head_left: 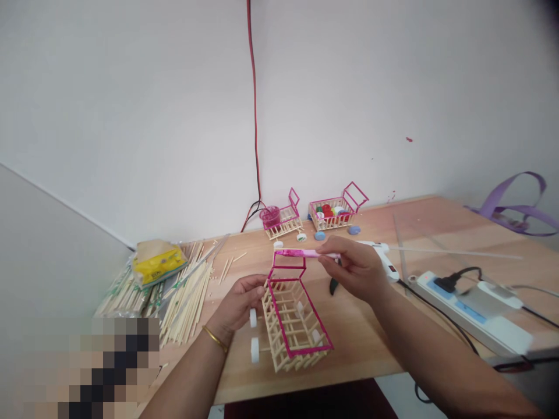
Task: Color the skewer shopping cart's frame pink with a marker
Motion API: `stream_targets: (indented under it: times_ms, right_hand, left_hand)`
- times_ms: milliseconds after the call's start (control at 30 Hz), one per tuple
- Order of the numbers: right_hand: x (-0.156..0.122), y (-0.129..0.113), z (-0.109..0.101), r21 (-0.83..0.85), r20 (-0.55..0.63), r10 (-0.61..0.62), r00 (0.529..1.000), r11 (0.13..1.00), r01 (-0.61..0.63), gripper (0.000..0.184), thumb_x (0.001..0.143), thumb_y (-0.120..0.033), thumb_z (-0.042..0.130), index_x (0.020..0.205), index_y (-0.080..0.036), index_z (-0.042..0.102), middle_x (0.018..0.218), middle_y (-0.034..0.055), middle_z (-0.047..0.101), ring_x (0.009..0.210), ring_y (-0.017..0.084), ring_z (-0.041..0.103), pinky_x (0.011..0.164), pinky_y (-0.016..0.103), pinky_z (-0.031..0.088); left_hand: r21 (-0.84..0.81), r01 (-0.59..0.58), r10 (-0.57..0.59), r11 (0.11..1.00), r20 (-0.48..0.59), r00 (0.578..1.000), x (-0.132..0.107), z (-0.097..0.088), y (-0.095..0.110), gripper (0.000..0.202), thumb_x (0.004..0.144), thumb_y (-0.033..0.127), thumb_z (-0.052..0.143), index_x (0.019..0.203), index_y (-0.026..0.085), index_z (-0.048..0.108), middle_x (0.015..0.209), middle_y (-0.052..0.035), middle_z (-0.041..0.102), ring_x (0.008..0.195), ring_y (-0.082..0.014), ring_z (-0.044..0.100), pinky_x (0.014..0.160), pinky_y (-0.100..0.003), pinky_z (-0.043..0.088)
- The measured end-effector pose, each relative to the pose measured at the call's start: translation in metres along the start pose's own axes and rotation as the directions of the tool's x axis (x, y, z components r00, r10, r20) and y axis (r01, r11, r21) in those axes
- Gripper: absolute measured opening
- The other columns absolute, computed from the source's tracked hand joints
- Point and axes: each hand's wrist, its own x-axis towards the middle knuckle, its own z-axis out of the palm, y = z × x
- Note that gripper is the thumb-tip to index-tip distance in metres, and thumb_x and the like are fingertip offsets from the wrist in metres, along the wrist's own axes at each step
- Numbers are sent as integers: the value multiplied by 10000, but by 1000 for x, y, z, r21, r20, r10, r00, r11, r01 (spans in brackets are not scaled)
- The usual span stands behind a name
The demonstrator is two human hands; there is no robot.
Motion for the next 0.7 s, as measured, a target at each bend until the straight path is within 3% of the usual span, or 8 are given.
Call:
stream_targets:
  times_ms: [333,567,700]
  right_hand:
    - [2,-1,-2,68,99,-43,994,997,37,83,847,-166,613,908,-214,642,765,15,690,659,125,627,595,243,485]
    - [0,-1,-1,6,-23,15,1000,1000,-15,105,831,-160,624,914,-215,655,785,26,703,679,142,646,608,253,496]
    - [3,-4,-2,20,25,-30,999,999,29,97,826,-156,628,902,-212,652,748,17,692,637,127,629,579,236,485]
  left_hand:
    - [-13,-9,9,1000,-1,1000,-1,0,2,391,643,334,828,973,146,738,775,-54,716,529,-91,584,644,-257,506]
    - [4,5,-5,1000,-17,1000,0,1,3,407,632,337,834,977,145,737,764,-54,708,575,-112,618,637,-249,514]
    - [0,2,-2,1000,-30,1000,1,1,2,391,631,327,835,962,144,735,761,-45,706,528,-88,587,643,-254,520]
